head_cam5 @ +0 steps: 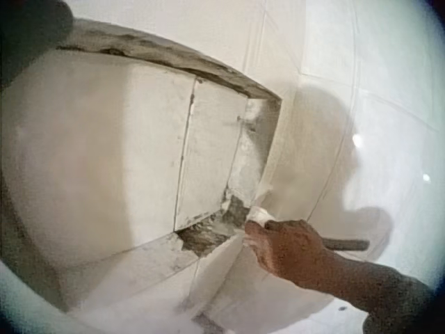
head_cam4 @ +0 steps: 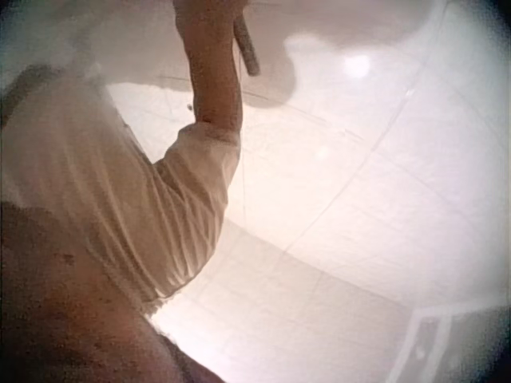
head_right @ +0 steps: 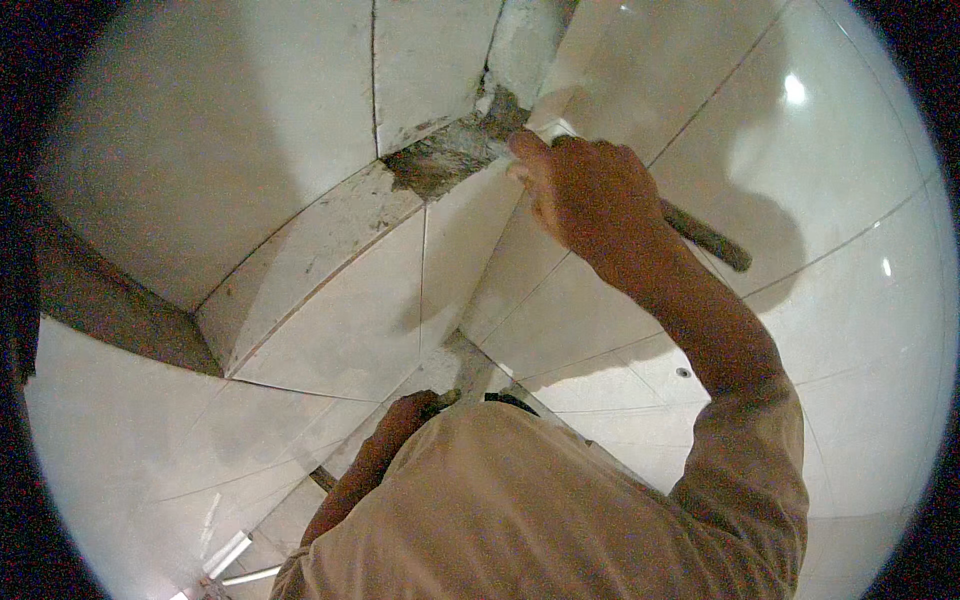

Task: The person scrapes a wall recess with a hand tool, spreads mortar onto tile pieces using a spatula, and fits the tiles into the recess, tapping them into place with a rubber mallet.

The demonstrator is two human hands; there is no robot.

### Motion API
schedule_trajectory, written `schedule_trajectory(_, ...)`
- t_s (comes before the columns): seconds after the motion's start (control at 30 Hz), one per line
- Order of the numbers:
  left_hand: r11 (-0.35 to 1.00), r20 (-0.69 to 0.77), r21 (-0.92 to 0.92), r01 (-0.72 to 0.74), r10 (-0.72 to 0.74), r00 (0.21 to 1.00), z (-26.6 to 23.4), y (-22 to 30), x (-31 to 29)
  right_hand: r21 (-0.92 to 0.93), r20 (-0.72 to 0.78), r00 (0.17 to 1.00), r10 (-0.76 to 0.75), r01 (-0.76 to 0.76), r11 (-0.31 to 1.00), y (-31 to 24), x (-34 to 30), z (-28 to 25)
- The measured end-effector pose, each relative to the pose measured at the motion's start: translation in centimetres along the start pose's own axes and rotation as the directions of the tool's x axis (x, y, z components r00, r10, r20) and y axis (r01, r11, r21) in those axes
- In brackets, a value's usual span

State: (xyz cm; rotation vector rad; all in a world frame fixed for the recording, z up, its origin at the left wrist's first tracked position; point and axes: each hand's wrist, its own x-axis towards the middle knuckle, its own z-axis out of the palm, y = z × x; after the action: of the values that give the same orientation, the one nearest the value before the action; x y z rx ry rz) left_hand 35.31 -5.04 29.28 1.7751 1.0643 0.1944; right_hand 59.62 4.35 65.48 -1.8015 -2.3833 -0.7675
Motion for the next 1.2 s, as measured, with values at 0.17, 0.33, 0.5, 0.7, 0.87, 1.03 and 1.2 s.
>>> schedule_trajectory(0.17, 0.996, -0.035, 0.056, -0.072, 0.074, 0.997, 2.1, -3.4, 1.0, 0.126, -0.143, 0.989, 0.022, -0.004, 0.992, -1.2, 0.1, -1.1)
schedule_trajectory(0.33, 0.997, -0.069, -0.002, -0.072, 0.072, 0.995, 1.9, -2.2, 0.5, -0.089, 0.050, 0.997, 0.058, -0.053, 0.995, -0.7, 1.6, -1.0)
schedule_trajectory(0.5, 0.998, 0.002, -0.039, 0.056, -0.056, 0.998, 1.4, -0.4, 0.1, -0.087, -0.033, 0.999, -0.011, 0.008, 0.996, -1.3, 1.5, -0.4)
schedule_trajectory(0.7, 0.994, -0.057, -0.048, -0.099, 0.097, 0.994, 1.3, -1.3, -0.2, -0.105, -0.070, 0.997, -0.028, 0.021, 0.994, -2.0, 2.2, -1.4)
schedule_trajectory(0.87, 0.996, -0.028, -0.082, -0.047, 0.044, 0.999, 0.7, -0.6, 0.9, -0.213, -0.010, 1.000, -0.003, 0.000, 0.977, -1.3, 2.6, -1.2)
schedule_trajectory(1.03, 0.988, 0.032, -0.096, 0.118, -0.115, 0.993, 0.6, -0.1, 0.5, -0.116, -0.034, 0.999, 0.041, -0.045, 0.992, -0.9, 2.5, -0.9)
schedule_trajectory(1.2, 0.996, -0.020, -0.010, -0.085, 0.085, 0.996, 1.9, -1.8, 1.2, -0.188, -0.100, 0.994, -0.048, 0.029, 0.982, -1.4, 2.3, -2.3)
